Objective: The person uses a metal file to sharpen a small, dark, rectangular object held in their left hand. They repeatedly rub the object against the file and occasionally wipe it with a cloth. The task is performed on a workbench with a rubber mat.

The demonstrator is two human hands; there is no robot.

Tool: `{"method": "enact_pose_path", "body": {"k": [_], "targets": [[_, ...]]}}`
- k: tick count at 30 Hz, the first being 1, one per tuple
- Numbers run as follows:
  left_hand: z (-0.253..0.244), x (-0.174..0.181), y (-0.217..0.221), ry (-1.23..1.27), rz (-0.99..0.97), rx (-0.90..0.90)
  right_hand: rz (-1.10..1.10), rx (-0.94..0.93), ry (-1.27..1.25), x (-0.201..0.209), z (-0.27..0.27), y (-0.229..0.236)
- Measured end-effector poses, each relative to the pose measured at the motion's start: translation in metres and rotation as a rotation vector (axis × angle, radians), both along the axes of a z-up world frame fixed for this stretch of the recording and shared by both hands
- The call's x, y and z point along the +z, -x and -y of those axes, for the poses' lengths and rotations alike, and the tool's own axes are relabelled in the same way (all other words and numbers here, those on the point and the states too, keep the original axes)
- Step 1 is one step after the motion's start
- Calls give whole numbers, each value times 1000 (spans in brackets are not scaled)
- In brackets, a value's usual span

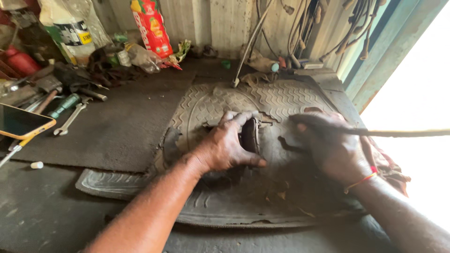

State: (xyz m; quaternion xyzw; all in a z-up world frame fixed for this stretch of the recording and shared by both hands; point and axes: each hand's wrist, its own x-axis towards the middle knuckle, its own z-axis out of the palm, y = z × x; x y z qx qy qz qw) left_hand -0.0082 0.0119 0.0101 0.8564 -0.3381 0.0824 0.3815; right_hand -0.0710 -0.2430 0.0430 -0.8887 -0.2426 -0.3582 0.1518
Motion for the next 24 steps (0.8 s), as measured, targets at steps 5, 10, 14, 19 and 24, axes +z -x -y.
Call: {"method": "enact_pose_path", "body": {"k": [5, 10, 14, 19, 24], "targets": [[7, 8, 9, -100, -95, 134, -412, -84, -242, -7, 3, -2], [9, 17, 12, -172, -108, 128, -834, 94, -784, 5, 16, 0], [12, 28, 24, -284, -161, 141, -918, 23, -1292, 24, -9, 9], [13, 37, 28, -344, -196, 130, -801, 279, -1095, 51, 2, 27], [8, 32, 22, -311, -195, 75, -868, -39, -720, 77, 21, 21]]}}
